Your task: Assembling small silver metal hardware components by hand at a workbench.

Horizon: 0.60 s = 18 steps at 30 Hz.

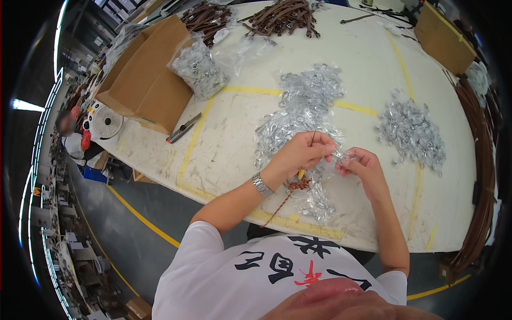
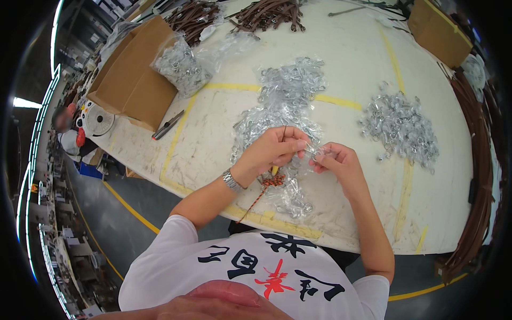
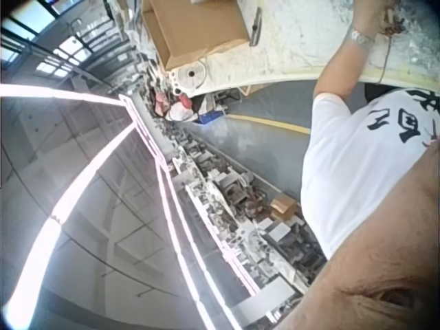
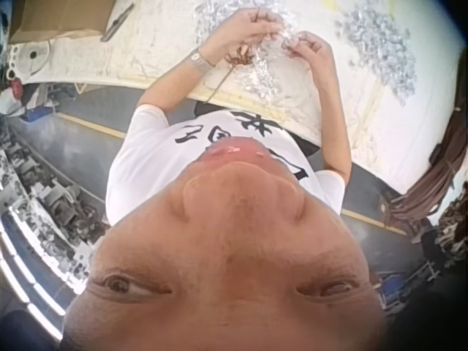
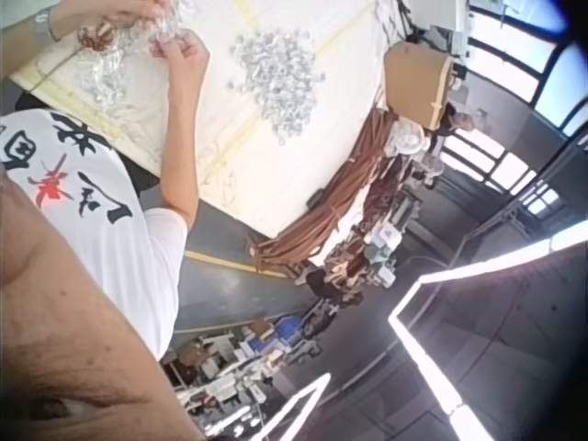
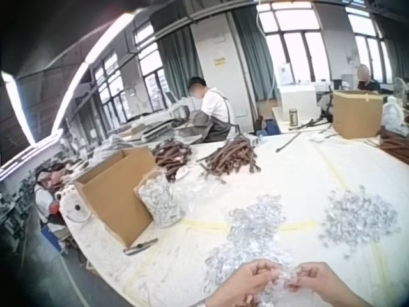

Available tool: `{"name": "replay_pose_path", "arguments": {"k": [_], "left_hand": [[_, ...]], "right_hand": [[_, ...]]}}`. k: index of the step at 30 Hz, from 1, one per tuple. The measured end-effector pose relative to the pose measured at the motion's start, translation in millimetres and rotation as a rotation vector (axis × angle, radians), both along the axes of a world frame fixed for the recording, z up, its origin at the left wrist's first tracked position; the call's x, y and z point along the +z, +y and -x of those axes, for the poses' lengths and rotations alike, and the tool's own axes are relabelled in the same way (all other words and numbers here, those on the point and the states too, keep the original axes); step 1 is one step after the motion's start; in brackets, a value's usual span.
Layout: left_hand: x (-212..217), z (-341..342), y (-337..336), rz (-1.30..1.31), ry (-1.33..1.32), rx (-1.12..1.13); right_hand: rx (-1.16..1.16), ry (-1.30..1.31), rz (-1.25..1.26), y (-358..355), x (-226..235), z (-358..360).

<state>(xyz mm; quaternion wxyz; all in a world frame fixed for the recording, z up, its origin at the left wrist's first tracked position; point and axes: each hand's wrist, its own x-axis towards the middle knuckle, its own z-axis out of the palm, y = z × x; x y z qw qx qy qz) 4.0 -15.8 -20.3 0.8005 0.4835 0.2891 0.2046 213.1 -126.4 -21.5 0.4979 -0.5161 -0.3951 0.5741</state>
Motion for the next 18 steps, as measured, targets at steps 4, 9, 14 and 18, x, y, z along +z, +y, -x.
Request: {"name": "replay_pose_path", "arguments": {"k": [4, 9, 14, 18], "left_hand": [[-6, 2, -1, -0.015, -0.004, 0.017], [3, -2, -13, -0.417, 0.155, 0.020], [15, -1, -20, -0.604, 0.230, 0.015], [14, -1, -20, -0.659, 0.245, 0.010]], "right_hand": [[0.024, 0.029, 0.027, -4, -3, 0], [0.150, 0.051, 0.109, -5, 2, 0], [0.323, 0.026, 0.072, -4, 6, -8], [0.353, 0.022, 0.002, -4, 0, -9]]}}
